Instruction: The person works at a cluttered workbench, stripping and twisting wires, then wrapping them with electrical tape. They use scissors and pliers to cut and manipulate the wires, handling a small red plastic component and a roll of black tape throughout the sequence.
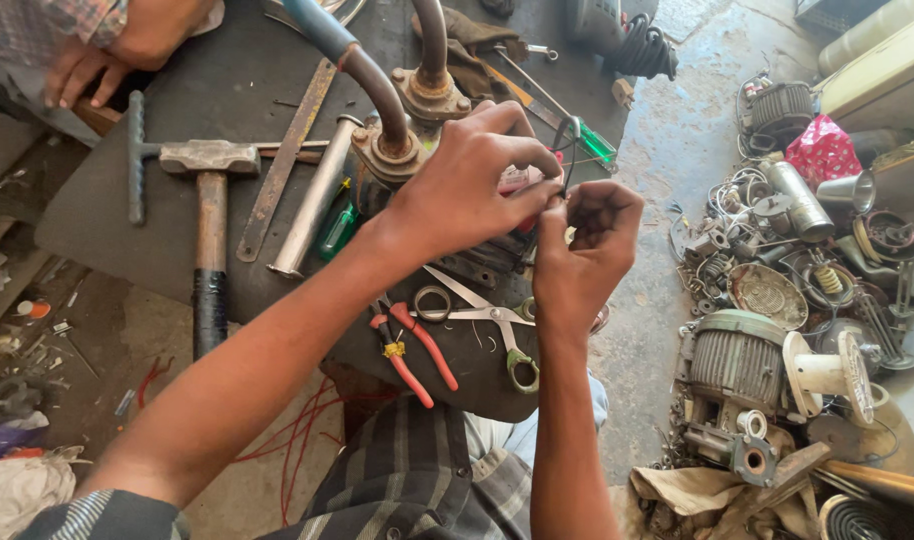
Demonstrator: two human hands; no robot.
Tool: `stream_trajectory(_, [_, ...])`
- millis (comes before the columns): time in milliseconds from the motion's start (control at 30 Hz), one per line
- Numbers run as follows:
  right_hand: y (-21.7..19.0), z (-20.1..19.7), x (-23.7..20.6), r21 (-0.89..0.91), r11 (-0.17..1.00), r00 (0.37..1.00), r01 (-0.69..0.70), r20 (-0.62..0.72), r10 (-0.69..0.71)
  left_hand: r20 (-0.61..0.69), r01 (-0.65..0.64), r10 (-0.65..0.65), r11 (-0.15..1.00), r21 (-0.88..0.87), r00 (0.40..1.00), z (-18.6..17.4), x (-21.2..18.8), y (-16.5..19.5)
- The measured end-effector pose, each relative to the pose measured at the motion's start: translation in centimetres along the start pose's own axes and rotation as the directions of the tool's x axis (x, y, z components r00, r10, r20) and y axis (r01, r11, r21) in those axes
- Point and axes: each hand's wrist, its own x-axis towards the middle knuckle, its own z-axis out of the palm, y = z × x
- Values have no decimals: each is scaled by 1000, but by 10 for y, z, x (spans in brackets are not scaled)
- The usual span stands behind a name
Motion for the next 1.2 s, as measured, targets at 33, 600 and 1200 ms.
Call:
stream_trajectory(33, [1,0,-1,33,998,998,-51,-22,52,-28,20,-20,1000,-21,999,2,-1,2])
stream_trajectory(600, [-10,-12,-8,219,941,965,-256,-7,264,-207,125,-77,965,231,975,27,-49,51])
stream_trajectory(1200, [-26,-50,16,-348,872,905,346,367,-213,9,-15,14,991,134,1000,16,-27,31])
